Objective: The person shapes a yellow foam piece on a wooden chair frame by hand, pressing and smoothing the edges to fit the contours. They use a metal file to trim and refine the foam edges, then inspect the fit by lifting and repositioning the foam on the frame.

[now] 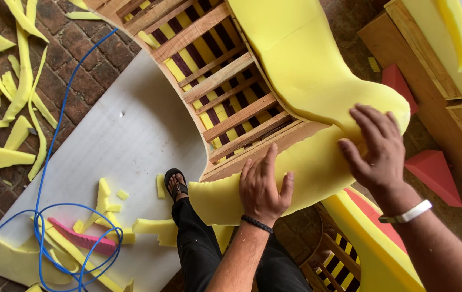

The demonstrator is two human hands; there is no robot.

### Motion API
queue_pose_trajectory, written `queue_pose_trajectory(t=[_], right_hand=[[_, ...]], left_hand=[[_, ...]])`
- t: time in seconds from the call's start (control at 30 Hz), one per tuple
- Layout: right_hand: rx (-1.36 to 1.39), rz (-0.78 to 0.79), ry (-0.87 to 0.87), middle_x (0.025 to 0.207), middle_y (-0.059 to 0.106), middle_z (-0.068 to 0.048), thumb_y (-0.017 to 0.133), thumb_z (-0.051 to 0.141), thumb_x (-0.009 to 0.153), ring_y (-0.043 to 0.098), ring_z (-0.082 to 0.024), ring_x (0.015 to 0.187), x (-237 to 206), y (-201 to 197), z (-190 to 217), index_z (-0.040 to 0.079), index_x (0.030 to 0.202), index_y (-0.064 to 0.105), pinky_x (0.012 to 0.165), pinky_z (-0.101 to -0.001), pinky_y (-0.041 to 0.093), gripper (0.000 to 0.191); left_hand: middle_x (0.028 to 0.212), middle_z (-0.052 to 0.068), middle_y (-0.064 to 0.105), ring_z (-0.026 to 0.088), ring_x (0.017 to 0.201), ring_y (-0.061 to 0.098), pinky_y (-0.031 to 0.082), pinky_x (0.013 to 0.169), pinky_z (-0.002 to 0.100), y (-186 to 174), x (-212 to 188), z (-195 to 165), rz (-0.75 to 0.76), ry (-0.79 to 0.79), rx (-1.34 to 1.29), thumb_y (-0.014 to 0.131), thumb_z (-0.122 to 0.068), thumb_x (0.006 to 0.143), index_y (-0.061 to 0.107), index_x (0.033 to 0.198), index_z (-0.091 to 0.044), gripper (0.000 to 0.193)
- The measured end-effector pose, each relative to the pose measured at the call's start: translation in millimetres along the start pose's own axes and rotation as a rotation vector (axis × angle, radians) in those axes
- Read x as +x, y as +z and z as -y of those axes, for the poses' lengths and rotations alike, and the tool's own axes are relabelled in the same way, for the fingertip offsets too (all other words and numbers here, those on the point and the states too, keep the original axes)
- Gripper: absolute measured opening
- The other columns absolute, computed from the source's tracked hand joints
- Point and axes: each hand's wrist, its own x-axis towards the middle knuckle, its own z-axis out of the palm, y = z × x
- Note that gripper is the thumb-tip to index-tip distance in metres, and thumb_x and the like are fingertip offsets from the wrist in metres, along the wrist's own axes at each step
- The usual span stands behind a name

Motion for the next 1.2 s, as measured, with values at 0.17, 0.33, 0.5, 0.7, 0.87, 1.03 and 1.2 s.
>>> queue_pose_trajectory(t=[0.17,0.33,0.5,0.7,0.87,1.03,1.2], right_hand=[[-0.006,0.098,-0.056,0.142,0.065,-0.011,0.057,0.045,0.096,0.056,-0.031,0.137,6,10,-16,0.009,0.14,0.064,0.122,-0.0515,0.033,0.057],[-0.053,0.11,-0.062,0.139,0.067,-0.007,0.059,0.046,0.096,0.058,-0.028,0.134,6,10,-19,0.016,0.133,0.068,0.12,-0.0481,0.036,0.048],[-0.042,0.121,-0.074,0.138,0.068,-0.005,0.059,0.048,0.096,0.057,-0.028,0.132,6,13,-19,0.016,0.129,0.072,0.119,-0.0469,0.033,0.048],[-0.141,0.156,-0.043,0.14,0.069,-0.006,0.059,0.052,0.096,0.055,-0.026,0.137,8,13,-17,0.021,0.117,0.073,0.122,-0.0454,0.03,0.04],[0.059,0.082,-0.133,0.145,0.057,-0.021,0.052,0.06,0.096,0.047,-0.032,0.141,8,11,-3,-0.004,0.141,0.057,0.125,-0.052,0.023,0.078],[-0.254,0.586,-0.023,0.141,0.061,0.001,0.051,0.063,0.094,0.052,-0.016,0.142,22,26,8,0.026,0.131,0.064,0.136,-0.0482,0.021,0.054],[-0.316,0.249,-0.344,0.151,0.057,-0.019,0.041,0.067,0.096,0.051,-0.03,0.141,19,26,20,0.004,0.149,0.055,0.122,-0.0474,0.024,0.083]], left_hand=[[0.16,0.029,0.045,0.043,0.148,0.047,0.033,0.124,0.057,-5,-2,-9,-0.136,0.093,0.008,0.038,-0.057,0.11,0.031,0.161,0.001,0.077],[0.159,0.021,0.051,0.038,0.149,0.049,0.034,0.125,0.056,-5,0,-11,-0.055,0.082,0.067,0.039,-0.056,0.107,0.042,0.157,-0.006,0.072],[0.154,0.02,0.054,0.039,0.144,0.051,0.034,0.121,0.057,-2,-1,-8,0.0,0.06,0.121,0.033,-0.063,0.105,0.056,0.145,-0.006,0.073],[0.151,0.02,0.056,0.039,0.142,0.051,0.033,0.121,0.057,3,1,-5,-0.001,0.028,0.107,0.025,-0.068,0.104,0.065,0.134,-0.006,0.079],[0.149,0.019,0.059,0.038,0.141,0.053,0.034,0.12,0.056,3,4,-3,-0.006,0.013,0.128,0.025,-0.069,0.104,0.065,0.132,-0.007,0.079],[0.15,0.018,0.06,0.036,0.14,0.055,0.036,0.121,0.055,-1,5,-5,0.035,0.001,0.104,0.025,-0.069,0.103,0.06,0.14,-0.009,0.079],[0.153,0.024,0.054,0.038,0.143,0.053,0.031,0.123,0.058,-2,4,-7,-0.044,0.035,0.117,0.03,-0.068,0.104,0.03,0.162,0.0,0.09]])
